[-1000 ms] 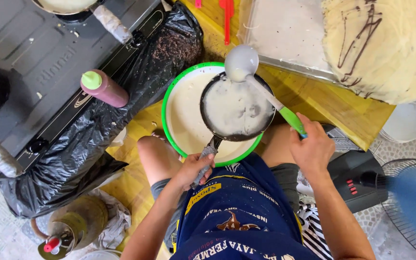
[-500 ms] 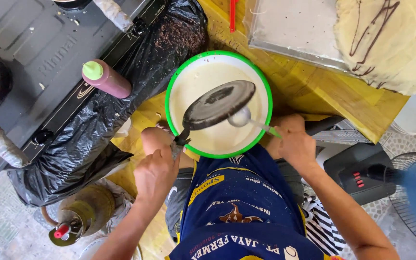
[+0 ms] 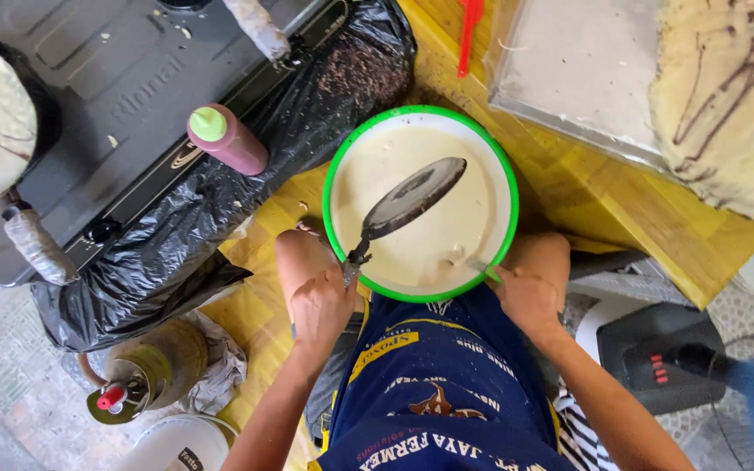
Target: Preparing and cooking crepes on multiple pans, including pouring batter, spreading it with a ladle, and stacking finished crepes.
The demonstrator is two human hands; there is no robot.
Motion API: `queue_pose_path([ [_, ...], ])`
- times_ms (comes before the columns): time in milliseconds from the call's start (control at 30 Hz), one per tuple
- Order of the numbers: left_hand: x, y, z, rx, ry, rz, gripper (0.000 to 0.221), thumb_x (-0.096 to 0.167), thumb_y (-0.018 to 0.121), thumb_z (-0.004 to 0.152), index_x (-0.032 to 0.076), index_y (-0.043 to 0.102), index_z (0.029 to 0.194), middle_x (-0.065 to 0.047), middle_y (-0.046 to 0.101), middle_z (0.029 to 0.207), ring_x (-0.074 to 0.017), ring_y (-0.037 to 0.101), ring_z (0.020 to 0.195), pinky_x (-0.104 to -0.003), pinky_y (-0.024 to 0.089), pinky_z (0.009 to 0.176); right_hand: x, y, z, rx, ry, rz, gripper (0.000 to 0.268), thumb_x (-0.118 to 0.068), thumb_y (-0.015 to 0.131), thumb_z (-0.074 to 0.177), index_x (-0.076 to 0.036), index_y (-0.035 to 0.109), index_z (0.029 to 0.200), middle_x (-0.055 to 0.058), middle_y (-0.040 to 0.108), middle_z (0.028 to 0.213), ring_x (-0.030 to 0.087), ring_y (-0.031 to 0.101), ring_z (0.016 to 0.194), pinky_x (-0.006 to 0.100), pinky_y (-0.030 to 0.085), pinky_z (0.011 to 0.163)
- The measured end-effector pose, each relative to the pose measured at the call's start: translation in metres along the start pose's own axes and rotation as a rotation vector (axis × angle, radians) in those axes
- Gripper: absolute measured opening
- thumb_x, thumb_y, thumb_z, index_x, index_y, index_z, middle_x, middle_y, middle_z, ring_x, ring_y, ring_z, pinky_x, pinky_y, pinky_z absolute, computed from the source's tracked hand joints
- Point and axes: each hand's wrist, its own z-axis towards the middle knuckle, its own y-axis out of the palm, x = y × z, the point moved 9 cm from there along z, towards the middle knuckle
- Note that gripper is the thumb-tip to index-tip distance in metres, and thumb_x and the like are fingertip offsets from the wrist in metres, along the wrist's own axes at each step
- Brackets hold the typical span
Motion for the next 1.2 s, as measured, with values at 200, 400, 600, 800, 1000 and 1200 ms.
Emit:
queue_pose_path([
  [200,-0.014,-0.005,-0.001,-0.015,-0.093,-0.073,0.043,0.057,0.077,0.07,0.018,0.059,0.076,0.003,0.05,0.058,-0.0198,0.062,0.047,-0.033,0.054,0.048,0.014,-0.031,0.015,-0.271,0.046,0.094,0.059,-0.064,0.058,0.087,-0.045,0.055,0.143,0.007,0.079,0.116,0.03,0.076,0.111,0.049,0.062,0.089],
  [400,-0.037,0.031,-0.014,-0.206,-0.432,-0.651,0.026,0.036,0.079,0.085,0.012,0.07,0.084,-0.008,0.07,0.066,-0.032,0.063,0.048,-0.043,0.05,0.046,-0.084,-0.339,0.101,0.638,-0.337,0.642,0.03,-0.007,0.063,0.104,0.001,0.069,0.132,0.018,0.074,0.116,0.032,0.069,0.09,0.039,0.054,0.075],
  [600,-0.003,0.089,-0.079,-0.912,-1.045,-1.482,0.022,0.024,0.076,0.096,0.002,0.074,0.094,-0.001,0.063,0.059,-0.0096,0.051,0.044,-0.024,0.043,0.044,-0.27,-0.305,0.355,-0.397,-0.206,1.584,0.081,-0.062,0.061,0.083,0.003,0.055,0.131,0.018,0.064,0.113,0.03,0.068,0.098,0.038,0.057,0.082],
  [800,-0.017,0.095,0.035,-0.72,-1.078,-1.834,0.028,0.03,0.07,0.098,0.002,0.07,0.1,-0.003,0.06,0.064,-0.0117,0.054,0.049,-0.025,0.043,0.045,-0.326,-0.399,0.324,-0.755,-0.288,2.211,0.045,-0.017,0.075,0.08,-0.003,0.06,0.12,0.009,0.073,0.09,0.011,0.06,0.051,0.021,0.038,0.034],
  [1000,-0.122,0.095,0.218,-0.173,-1.213,-1.861,0.028,0.031,0.068,0.095,0.004,0.065,0.091,-0.007,0.059,0.063,-0.0142,0.05,0.046,-0.027,0.039,0.04,-0.17,-0.431,0.257,-0.669,-0.587,2.172,0.047,-0.014,0.065,0.086,0.002,0.066,0.13,0.006,0.061,0.077,0.013,0.052,0.058,0.025,0.04,0.057],
  [1200,-0.181,0.149,0.283,-0.016,-1.252,-1.798,0.043,0.044,0.069,0.09,0.002,0.066,0.087,-0.009,0.061,0.065,-0.017,0.053,0.046,-0.028,0.039,0.04,0.004,-0.276,0.183,-0.55,-0.226,2.347,0.065,0.0,0.061,0.082,-0.002,0.052,0.146,0.009,0.068,0.1,0.01,0.049,0.064,0.019,0.038,0.047],
])
